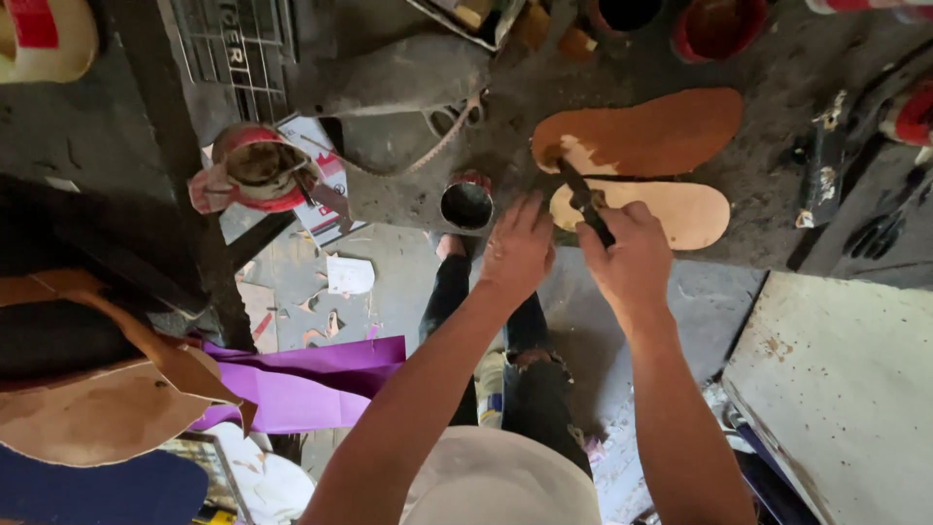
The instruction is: The person uses a brush to apply a brown liquid to two shoe insoles placed on a workbench. They coat the surface of the insoles thoroughly, then lift one to inspect the edges before placing it back down.
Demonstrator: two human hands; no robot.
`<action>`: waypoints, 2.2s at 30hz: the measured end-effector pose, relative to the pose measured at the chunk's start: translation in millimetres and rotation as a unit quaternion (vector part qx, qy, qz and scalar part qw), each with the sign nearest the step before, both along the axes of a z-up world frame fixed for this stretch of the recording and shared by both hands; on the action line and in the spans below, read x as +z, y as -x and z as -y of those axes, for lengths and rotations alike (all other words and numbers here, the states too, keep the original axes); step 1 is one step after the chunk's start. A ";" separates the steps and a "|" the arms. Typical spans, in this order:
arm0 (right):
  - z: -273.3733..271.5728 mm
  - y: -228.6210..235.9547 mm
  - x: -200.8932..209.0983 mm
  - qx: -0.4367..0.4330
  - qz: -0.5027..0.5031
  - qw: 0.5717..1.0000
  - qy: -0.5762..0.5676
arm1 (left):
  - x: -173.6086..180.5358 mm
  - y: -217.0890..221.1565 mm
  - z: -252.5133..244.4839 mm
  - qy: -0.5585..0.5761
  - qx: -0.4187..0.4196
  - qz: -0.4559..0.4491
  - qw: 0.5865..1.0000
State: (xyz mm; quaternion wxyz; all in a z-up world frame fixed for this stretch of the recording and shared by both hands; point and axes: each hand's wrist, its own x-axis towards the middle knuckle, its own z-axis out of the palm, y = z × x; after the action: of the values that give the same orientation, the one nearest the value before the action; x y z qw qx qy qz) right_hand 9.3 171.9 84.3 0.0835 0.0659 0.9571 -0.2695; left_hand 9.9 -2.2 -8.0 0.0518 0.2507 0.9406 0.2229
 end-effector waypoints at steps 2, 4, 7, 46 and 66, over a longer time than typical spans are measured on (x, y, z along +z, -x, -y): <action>0.8 -3.9 -0.5 -0.013 0.001 1.000 0.006 | -1.0 -2.2 0.5 -0.019 0.017 0.005 1.000; -1.6 -7.1 -9.1 -0.023 0.025 0.999 -0.008 | -0.7 0.8 0.8 -0.006 0.030 0.000 1.000; 0.9 -5.6 2.8 -0.010 -0.001 0.997 -0.075 | -10.1 -2.0 3.3 0.025 0.025 -0.011 0.999; -7.9 -59.6 -28.9 -0.183 -0.054 0.978 -0.078 | 24.6 -6.0 3.9 -0.012 0.041 0.096 0.994; -24.0 -69.6 -27.8 -0.218 -0.038 0.973 -0.068 | 10.2 -76.7 30.2 -0.011 0.024 0.215 0.976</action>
State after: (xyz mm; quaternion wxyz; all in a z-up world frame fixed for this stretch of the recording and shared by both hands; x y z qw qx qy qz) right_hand 78.9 195.9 56.5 -0.0181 0.2687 0.9382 -0.2176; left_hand 86.6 -32.3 2.2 0.2452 0.1749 0.9106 0.2829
